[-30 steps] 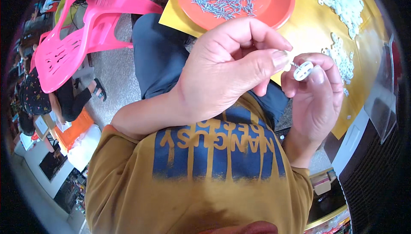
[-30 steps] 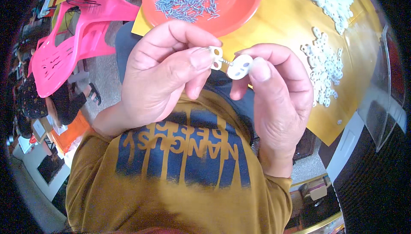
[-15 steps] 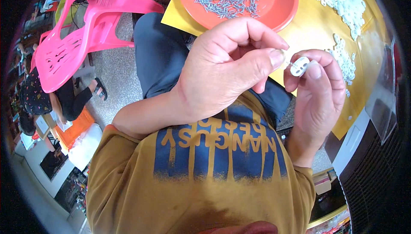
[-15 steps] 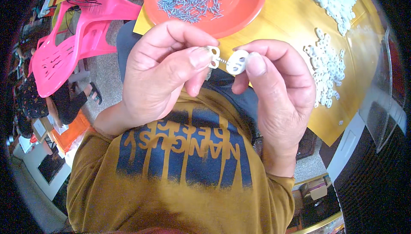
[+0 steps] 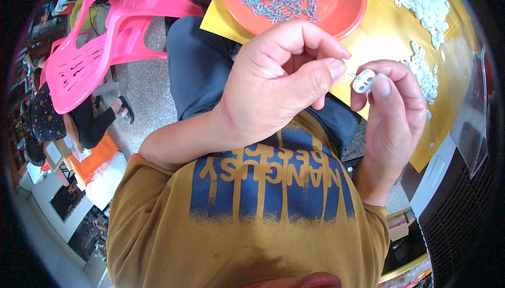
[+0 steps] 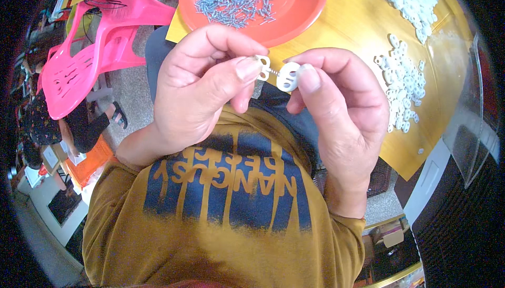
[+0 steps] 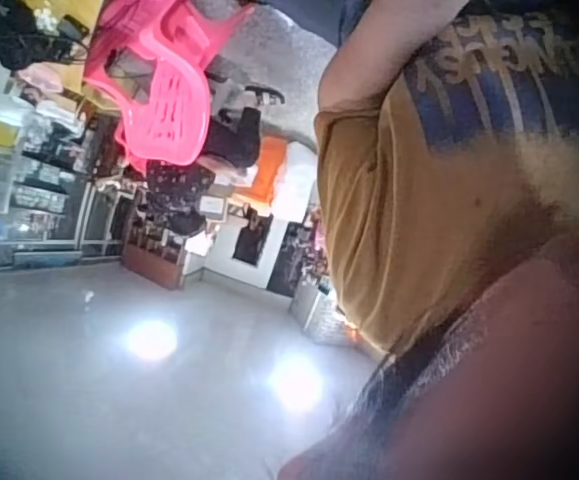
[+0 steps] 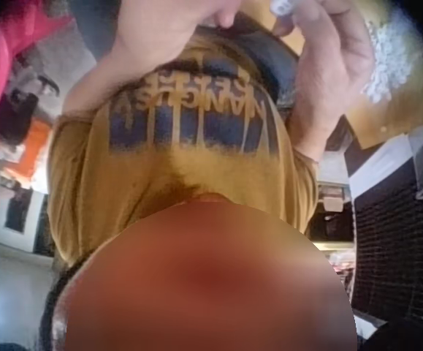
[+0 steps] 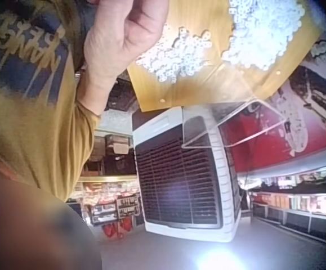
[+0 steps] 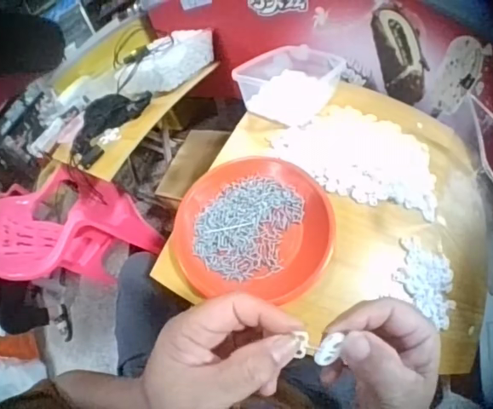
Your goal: Manually inserting small metal pins into plastic connector housings at a workbench.
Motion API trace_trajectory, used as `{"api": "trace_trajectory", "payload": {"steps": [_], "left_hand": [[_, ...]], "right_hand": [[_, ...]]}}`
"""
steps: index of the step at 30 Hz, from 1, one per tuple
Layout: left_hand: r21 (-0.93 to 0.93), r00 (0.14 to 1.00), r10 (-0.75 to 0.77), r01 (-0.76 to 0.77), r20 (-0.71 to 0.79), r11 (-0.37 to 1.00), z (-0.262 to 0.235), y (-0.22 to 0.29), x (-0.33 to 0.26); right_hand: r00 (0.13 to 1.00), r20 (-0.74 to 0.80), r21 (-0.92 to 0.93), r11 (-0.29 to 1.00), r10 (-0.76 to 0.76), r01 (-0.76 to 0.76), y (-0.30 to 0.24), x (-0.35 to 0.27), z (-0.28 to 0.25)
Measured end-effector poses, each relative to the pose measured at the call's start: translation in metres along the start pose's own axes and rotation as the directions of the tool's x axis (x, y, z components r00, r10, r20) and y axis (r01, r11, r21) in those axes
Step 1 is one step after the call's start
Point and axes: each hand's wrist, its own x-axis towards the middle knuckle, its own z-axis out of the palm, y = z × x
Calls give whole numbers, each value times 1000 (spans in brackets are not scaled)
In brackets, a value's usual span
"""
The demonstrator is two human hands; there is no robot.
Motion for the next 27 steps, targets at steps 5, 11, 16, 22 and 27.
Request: {"api": "trace_trajectory", "payload": {"steps": [5, 11, 16, 22, 27], "left_hand": [[45, 1000, 21, -21, 7, 999, -1, -1, -2], [-28, 1000, -9, 10, 22, 1000, 0, -2, -3], [-114, 1000, -24, 25, 10, 993, 1, -6, -4], [-194, 1000, 23, -26, -16, 981, 0, -11, -3], [-240, 997, -73, 65, -27, 969, 0, -7, -3]], "right_hand": [[997, -72, -110, 993, -38, 30, 0, -3, 7], [997, -69, -132, 991, -22, 12, 0, -4, 13], [993, -107, -114, 993, -54, 42, 4, -2, 17], [959, -187, -214, 962, -211, 170, 16, -5, 24], [944, -35, -273, 911, -329, 308, 23, -7, 17]]}}
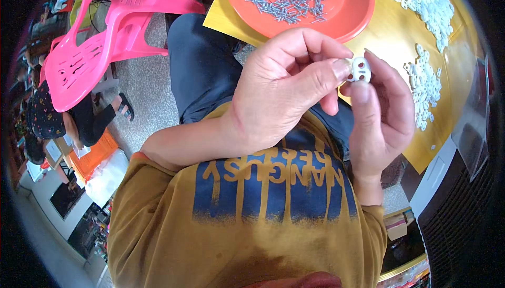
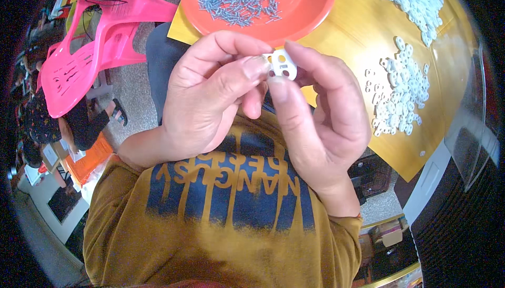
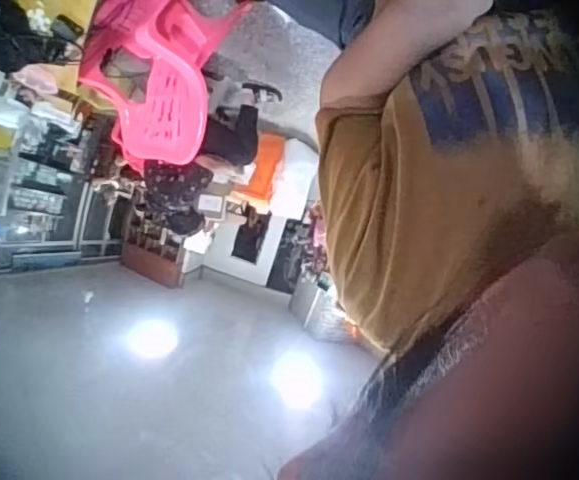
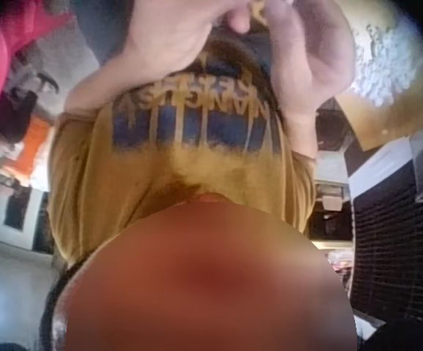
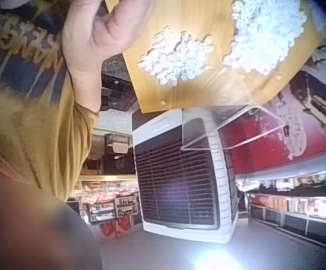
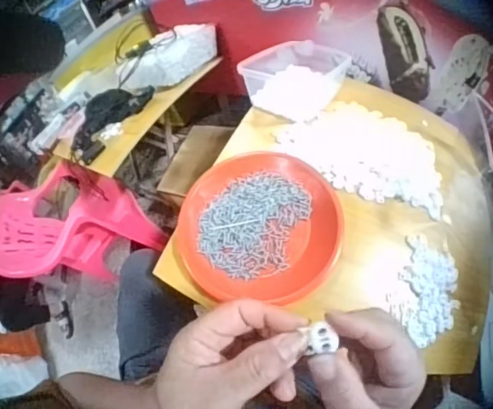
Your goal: Manually inserting small metal pins into plastic connector housings at a workbench.
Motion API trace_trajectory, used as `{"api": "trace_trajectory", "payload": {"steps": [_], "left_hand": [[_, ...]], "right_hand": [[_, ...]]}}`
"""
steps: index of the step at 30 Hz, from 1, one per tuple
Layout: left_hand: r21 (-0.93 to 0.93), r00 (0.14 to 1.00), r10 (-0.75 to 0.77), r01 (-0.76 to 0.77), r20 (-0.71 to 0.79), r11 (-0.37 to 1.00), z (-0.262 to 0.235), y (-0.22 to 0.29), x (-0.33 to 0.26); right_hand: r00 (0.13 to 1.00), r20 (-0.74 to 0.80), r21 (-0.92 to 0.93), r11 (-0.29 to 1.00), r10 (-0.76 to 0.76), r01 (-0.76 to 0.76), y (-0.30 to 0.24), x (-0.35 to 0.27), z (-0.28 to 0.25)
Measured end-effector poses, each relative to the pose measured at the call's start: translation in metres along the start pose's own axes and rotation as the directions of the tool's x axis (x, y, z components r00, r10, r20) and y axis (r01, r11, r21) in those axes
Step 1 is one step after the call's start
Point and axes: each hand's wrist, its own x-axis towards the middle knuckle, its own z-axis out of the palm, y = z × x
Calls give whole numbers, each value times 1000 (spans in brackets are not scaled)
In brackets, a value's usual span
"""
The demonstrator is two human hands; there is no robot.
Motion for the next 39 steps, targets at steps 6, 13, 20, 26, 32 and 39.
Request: {"api": "trace_trajectory", "payload": {"steps": [6, 13, 20, 26, 32, 39], "left_hand": [[-12, 999, 14, -14, 32, 1000, -3, -4, -1], [27, 993, 43, -46, 113, 999, -6, 0, -4], [103, 980, 85, -104, 180, 989, -9, -2, -6], [117, 988, 84, -99, 130, 988, -8, -1, -10], [127, 989, 126, -136, 82, 983, -8, -4, -10], [106, 988, 149, -152, 31, 983, -6, -7, -12]], "right_hand": [[995, 91, -123, 991, -51, 62, 2, 1, -3], [992, 122, -5, 999, -36, 37, 3, 2, -6], [993, 121, 9, 1000, -15, 14, 3, 1, -6], [994, 106, 12, 1000, 13, -14, 1, -1, -6], [996, 85, 6, 1000, 9, -9, 2, -2, -3], [997, 73, -41, 999, 20, -17, 2, -4, -1]]}}
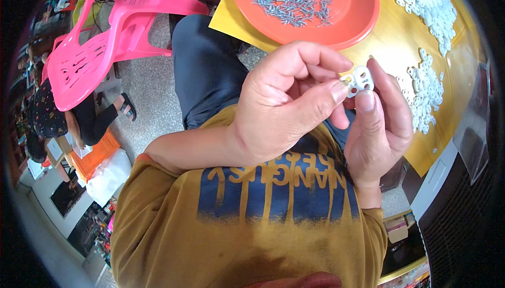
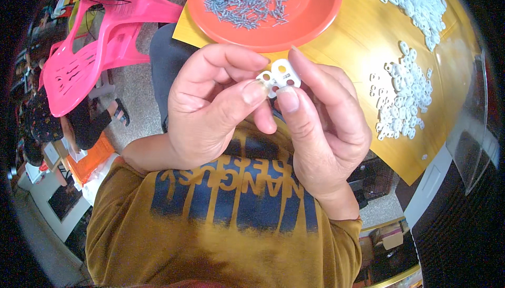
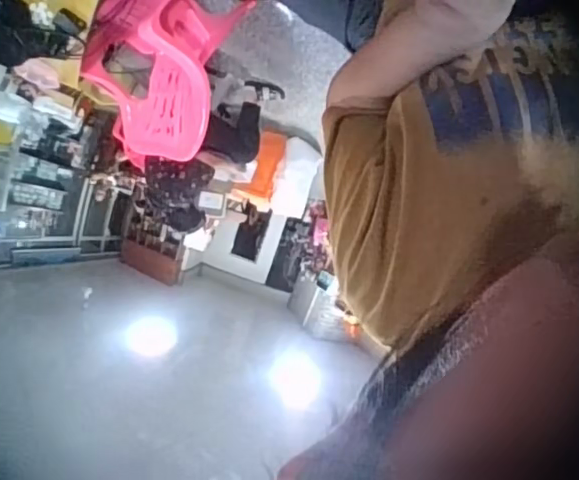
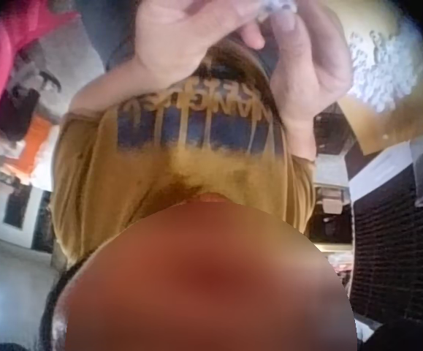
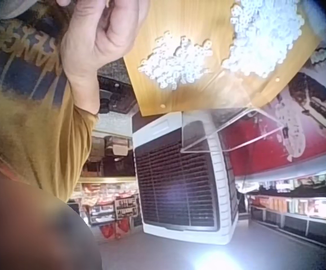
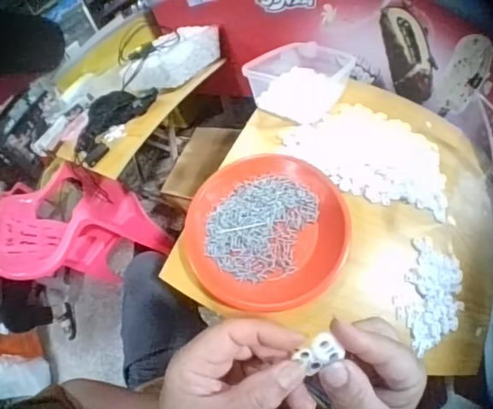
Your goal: Manually inserting small metal pins into plastic connector housings at a workbench.
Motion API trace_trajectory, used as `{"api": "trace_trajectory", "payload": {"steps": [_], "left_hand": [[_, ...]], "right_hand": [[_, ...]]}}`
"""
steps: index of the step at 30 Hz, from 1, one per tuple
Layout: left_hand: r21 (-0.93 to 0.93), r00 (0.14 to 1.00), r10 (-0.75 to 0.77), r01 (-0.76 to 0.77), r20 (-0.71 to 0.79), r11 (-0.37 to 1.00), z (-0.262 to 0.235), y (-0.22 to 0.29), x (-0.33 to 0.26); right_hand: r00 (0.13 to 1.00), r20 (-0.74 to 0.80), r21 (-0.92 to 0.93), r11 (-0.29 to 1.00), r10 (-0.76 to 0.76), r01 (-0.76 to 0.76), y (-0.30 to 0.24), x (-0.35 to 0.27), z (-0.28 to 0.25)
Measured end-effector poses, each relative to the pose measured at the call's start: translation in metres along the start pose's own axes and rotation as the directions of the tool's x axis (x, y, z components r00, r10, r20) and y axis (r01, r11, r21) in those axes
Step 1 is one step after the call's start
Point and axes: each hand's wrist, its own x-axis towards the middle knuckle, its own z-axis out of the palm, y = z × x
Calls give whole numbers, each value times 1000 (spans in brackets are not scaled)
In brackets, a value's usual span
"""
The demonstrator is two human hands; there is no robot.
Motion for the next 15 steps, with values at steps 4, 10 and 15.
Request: {"api": "trace_trajectory", "payload": {"steps": [4, 10, 15], "left_hand": [[8, 1000, 0, 0, 5, 1000, -1, 0, 0], [-7, 999, 6, -6, 50, 1000, -2, -1, -1], [76, 986, -84, 74, 144, 994, -6, 10, 2]], "right_hand": [[999, -20, -3, 999, -40, 40, 1, -1, 2], [995, 40, -66, 993, -95, 98, 0, 0, -1], [996, 60, 129, 989, 67, -74, -7, 0, -1]]}}
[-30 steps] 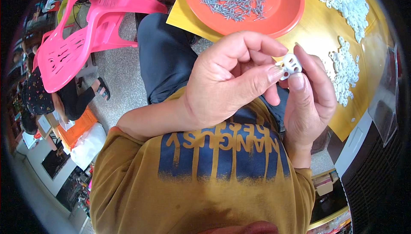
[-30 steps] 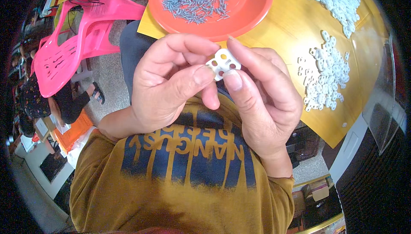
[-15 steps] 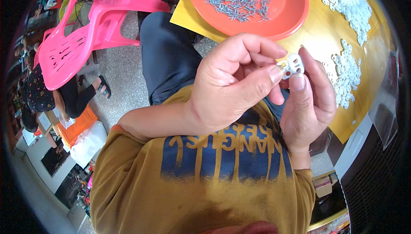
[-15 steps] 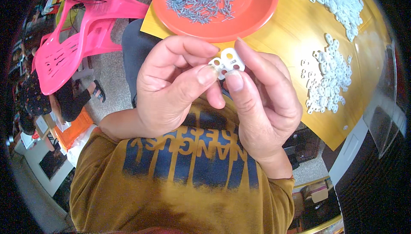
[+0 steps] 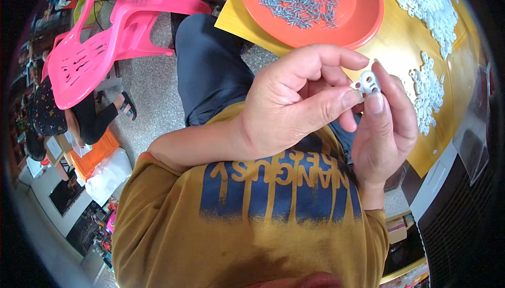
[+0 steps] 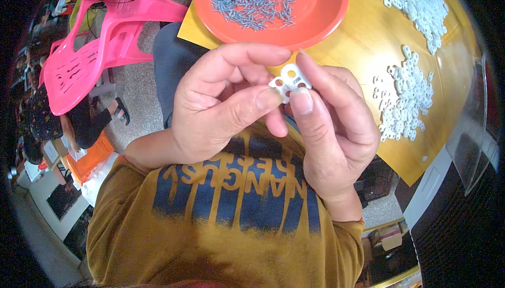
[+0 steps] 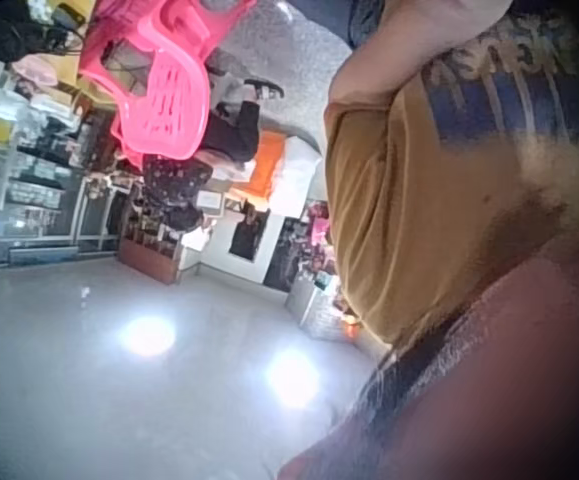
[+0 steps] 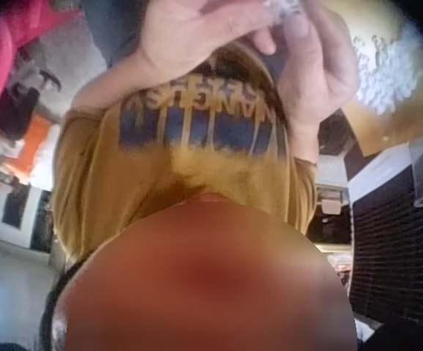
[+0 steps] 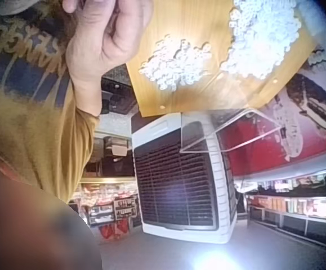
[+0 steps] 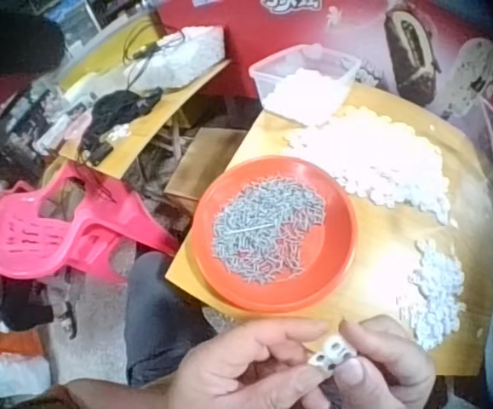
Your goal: Manually inserting small metal pins into plastic connector housings at a workbench.
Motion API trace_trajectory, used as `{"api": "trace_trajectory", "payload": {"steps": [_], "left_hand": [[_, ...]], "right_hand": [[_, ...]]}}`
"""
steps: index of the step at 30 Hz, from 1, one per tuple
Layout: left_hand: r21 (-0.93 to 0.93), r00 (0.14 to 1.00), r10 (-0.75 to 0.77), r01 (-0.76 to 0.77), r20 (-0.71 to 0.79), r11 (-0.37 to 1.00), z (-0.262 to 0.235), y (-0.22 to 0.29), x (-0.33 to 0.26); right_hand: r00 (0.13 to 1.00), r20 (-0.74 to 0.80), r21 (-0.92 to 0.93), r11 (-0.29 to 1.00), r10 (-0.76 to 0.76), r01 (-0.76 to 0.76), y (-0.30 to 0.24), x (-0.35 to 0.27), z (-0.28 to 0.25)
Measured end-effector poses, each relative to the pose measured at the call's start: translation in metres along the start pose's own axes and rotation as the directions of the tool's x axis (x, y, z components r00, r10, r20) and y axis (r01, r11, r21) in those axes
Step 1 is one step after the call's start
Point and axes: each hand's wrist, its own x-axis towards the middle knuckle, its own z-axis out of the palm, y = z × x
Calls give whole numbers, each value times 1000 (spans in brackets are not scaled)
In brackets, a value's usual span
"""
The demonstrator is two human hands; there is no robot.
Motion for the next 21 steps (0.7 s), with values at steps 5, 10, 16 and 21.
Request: {"api": "trace_trajectory", "payload": {"steps": [5, 10, 16, 21], "left_hand": [[49, 998, -26, 24, 48, 999, -4, 5, 0], [11, 998, -50, 50, 42, 999, -4, 5, 0], [-37, 996, -38, 41, 84, 998, -7, -1, -1], [-59, 993, 24, -18, 113, 998, -8, -7, -3]], "right_hand": [[996, -50, 59, 996, 69, -66, -5, 0, 7], [995, -73, 61, 996, 74, -70, -5, 3, 10], [983, 76, -131, 976, -166, 175, 6, 4, 0], [972, 111, -52, 976, -205, 212, 8, 6, -2]]}}
